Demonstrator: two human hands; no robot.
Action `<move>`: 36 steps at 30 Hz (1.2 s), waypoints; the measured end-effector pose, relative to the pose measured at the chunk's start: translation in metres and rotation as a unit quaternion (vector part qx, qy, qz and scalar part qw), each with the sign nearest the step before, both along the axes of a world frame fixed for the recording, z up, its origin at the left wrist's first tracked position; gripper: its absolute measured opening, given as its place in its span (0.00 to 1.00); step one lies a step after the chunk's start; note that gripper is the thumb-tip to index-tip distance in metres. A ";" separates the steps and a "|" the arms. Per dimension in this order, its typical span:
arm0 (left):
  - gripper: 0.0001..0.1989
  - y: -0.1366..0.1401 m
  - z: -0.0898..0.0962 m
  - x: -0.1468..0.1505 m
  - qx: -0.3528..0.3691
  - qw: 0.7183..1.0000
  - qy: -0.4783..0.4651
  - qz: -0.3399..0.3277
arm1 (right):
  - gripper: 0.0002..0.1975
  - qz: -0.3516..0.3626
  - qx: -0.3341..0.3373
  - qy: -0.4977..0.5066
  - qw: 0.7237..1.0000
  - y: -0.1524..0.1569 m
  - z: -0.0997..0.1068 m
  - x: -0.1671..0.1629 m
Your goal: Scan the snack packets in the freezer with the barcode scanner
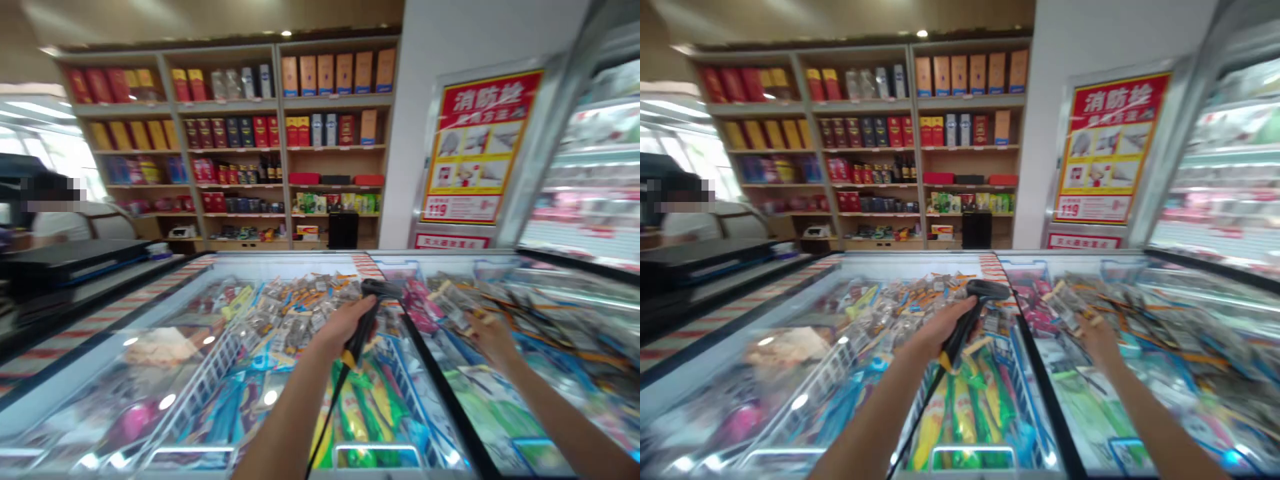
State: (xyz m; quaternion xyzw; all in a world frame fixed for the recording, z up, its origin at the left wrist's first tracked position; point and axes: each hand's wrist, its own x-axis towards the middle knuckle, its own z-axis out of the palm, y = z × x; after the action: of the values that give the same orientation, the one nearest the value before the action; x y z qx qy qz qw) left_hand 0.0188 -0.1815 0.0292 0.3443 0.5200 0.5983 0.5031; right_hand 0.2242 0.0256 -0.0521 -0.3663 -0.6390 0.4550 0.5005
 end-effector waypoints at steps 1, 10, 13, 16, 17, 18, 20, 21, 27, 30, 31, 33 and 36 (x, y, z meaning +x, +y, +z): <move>0.19 -0.001 0.001 0.000 -0.001 1.000 -0.012 -0.007 | 0.03 0.029 -0.055 0.077 0.995 -0.001 0.002 -0.001; 0.17 -0.005 0.007 0.011 -0.008 0.993 -0.041 -0.108 | 0.10 0.076 -0.164 0.241 0.954 0.008 -0.001 -0.005; 0.17 -0.005 0.008 0.012 -0.015 0.994 -0.038 -0.101 | 0.11 0.076 -0.168 0.239 0.953 0.008 -0.002 -0.004; 0.16 -0.005 0.009 0.012 -0.034 0.996 -0.037 -0.074 | 0.12 0.072 -0.160 0.212 0.961 0.009 -0.002 -0.005; 0.16 -0.005 0.010 0.012 -0.037 0.996 -0.035 -0.067 | 0.12 0.070 -0.157 0.203 0.964 0.009 -0.002 -0.005; 0.16 -0.005 0.010 0.012 -0.037 0.997 -0.032 -0.063 | 0.13 0.069 -0.155 0.197 0.966 0.009 -0.002 -0.005; 0.17 -0.005 0.010 0.011 -0.035 0.997 -0.025 -0.062 | 0.14 0.066 -0.156 0.199 0.965 0.010 -0.002 -0.005; 0.17 -0.005 0.010 0.011 -0.036 0.997 -0.021 -0.060 | 0.15 0.064 -0.158 0.202 0.964 0.010 -0.003 -0.005; 0.16 -0.004 0.008 0.006 -0.039 0.997 -0.049 -0.043 | 0.14 0.073 -0.154 0.225 0.959 0.008 -0.003 -0.005; 0.14 -0.005 0.008 0.006 -0.027 0.995 -0.084 -0.048 | 0.16 0.095 -0.153 0.247 0.952 0.005 0.000 -0.007; 0.14 -0.005 0.009 0.007 -0.024 0.994 -0.095 -0.053 | 0.16 0.107 -0.152 0.250 0.950 0.003 0.000 -0.007; 0.14 -0.005 0.010 0.007 -0.025 0.991 -0.116 -0.065 | 0.17 0.128 -0.145 0.253 0.948 0.001 0.001 -0.009; 0.14 -0.004 0.010 0.006 -0.023 0.986 -0.145 -0.081 | 0.20 0.141 -0.135 0.257 0.946 -0.001 0.002 -0.011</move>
State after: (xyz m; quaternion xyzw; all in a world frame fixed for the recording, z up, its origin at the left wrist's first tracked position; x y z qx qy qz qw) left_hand 0.0243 -0.1859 0.0391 0.2834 0.4254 0.5869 0.6279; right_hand 0.2134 0.0244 -0.0499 -0.2073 -0.4663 0.6816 0.5244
